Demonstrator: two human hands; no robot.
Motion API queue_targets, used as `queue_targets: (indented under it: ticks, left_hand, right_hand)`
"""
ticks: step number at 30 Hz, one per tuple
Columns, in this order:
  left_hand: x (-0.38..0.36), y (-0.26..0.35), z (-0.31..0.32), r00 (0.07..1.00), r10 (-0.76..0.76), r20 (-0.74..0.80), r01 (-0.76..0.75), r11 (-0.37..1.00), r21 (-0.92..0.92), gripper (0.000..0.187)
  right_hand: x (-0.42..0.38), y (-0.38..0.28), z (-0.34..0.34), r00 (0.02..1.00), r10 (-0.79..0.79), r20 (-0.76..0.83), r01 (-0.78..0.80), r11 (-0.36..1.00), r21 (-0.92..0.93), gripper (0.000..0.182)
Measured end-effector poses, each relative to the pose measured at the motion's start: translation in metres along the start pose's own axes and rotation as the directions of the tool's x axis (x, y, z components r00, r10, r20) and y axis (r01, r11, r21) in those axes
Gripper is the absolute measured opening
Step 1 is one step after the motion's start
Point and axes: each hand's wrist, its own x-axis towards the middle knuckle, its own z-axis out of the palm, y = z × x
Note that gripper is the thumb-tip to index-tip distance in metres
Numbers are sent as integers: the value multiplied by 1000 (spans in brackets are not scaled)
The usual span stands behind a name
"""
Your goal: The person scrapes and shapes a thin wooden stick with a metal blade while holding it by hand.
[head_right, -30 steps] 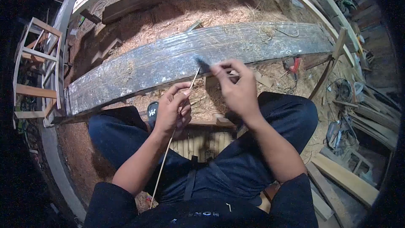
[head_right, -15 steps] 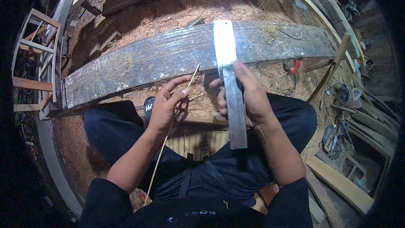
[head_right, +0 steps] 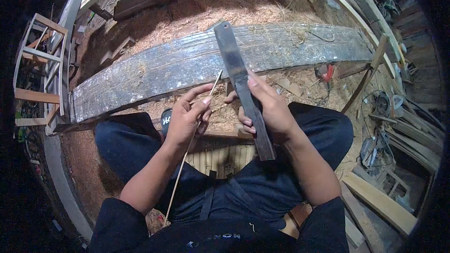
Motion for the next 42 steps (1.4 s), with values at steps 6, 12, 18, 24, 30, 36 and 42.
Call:
queue_targets:
  ticks: [6,12,18,24,30,36,42]
  left_hand:
    - [-3,-2,1,1000,0,-7,0,1000,14,35]
    - [-6,-3,1,1000,-12,8,12,1000,-28,34]
    - [0,-16,-6,1000,-15,-5,15,997,-80,24]
    - [-1,-10,-7,998,-60,26,60,998,15,24]
    - [-1,-7,-8,995,-97,-9,98,993,69,26]
    - [-1,-6,-11,993,-120,10,119,991,69,31]
    - [3,0,-12,992,-126,11,125,990,58,27]
  right_hand:
    - [2,0,16,962,-46,-267,3,987,-161,50]
    - [0,13,14,970,-138,-199,16,856,-516,41]
    - [11,28,17,863,-506,19,203,313,-928,53]
    - [18,27,14,850,-522,66,192,192,-962,47]
    - [21,18,14,940,-337,-48,42,256,-966,52]
    - [27,-3,14,982,-154,-111,-72,238,-969,51]
    - [33,-17,15,913,401,-74,-374,752,-542,37]
